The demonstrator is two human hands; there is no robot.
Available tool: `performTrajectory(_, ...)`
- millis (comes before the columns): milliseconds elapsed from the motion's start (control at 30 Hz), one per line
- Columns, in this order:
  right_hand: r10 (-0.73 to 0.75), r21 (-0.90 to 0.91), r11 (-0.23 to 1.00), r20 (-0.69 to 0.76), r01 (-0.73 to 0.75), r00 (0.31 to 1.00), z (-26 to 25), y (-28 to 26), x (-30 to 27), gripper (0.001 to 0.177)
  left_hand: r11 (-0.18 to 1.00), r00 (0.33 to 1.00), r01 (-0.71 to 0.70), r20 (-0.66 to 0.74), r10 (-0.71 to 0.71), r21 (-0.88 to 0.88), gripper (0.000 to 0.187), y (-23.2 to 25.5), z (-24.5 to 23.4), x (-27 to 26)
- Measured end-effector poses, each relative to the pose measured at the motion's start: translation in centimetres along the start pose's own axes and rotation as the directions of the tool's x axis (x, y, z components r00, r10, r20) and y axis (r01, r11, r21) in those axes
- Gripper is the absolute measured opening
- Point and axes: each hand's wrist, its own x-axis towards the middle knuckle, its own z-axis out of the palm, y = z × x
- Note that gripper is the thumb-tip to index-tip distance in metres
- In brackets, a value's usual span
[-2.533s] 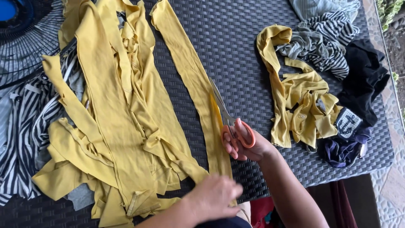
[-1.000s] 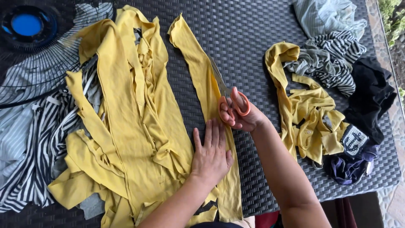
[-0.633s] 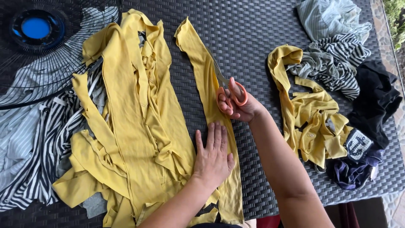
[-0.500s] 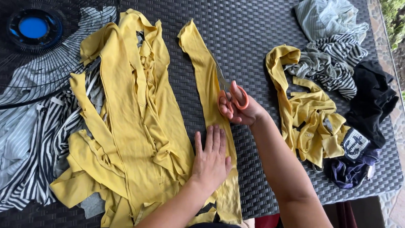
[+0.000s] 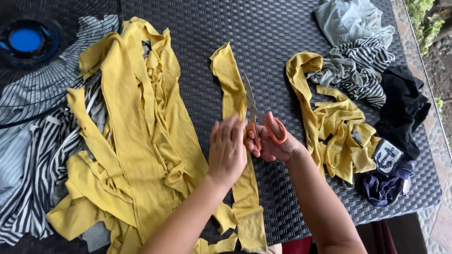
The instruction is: Cutting yellow fabric into long, thin strips using scissors.
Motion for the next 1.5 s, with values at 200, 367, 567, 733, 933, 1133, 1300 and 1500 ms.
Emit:
performTrajectory(200, 0.003, -0.025, 1.0, -0.055, -0.005, 0.999, -1.8, -0.4, 0.5, 0.082, 0.969, 0.994, 0.07, -0.099, -0.048, 0.237, 0.074, -0.8, 3.0, 2.2)
performTrajectory(367, 0.039, 0.041, 0.998, -0.021, -0.038, 0.999, -1.8, -1.7, 1.7, 0.079, 0.958, 0.998, 0.067, -0.026, -0.062, 0.279, 0.074, 0.1, 1.8, 2.4)
performTrajectory(567, -0.055, 0.043, 0.997, -0.06, 0.058, 0.997, -5.1, 0.2, 2.2, 0.071, 0.931, 0.995, 0.072, 0.039, -0.092, 0.359, 0.072, 0.3, 1.4, 2.3)
performTrajectory(733, -0.071, 0.021, 0.997, -0.084, 0.073, 0.994, -3.0, -1.6, 3.1, 0.072, 0.928, 0.996, 0.053, 0.045, -0.075, 0.368, 0.07, 0.3, 1.8, 2.3)
performTrajectory(933, -0.047, 0.112, 0.992, -0.057, 0.053, 0.997, -3.5, -2.8, 5.3, 0.077, 0.935, 0.996, 0.065, 0.029, -0.08, 0.349, 0.073, 0.5, 1.2, 2.0)
performTrajectory(1133, -0.122, 0.183, 0.975, -0.024, 0.124, 0.992, -6.1, -2.2, 7.0, 0.068, 0.927, 0.997, 0.055, 0.026, -0.069, 0.371, 0.073, 0.3, 1.7, 2.1)
performTrajectory(1300, -0.076, 0.166, 0.982, -0.087, 0.09, 0.993, -2.6, -4.9, 7.7, 0.075, 0.93, 0.998, 0.056, -0.011, -0.056, 0.364, 0.074, 0.4, 1.5, 1.9)
performTrajectory(1500, -0.186, 0.173, 0.968, 0.01, 0.182, 0.982, -6.3, -4.8, 9.7, 0.071, 0.93, 0.997, 0.064, 0.013, -0.074, 0.361, 0.075, 0.5, 1.0, 2.0)
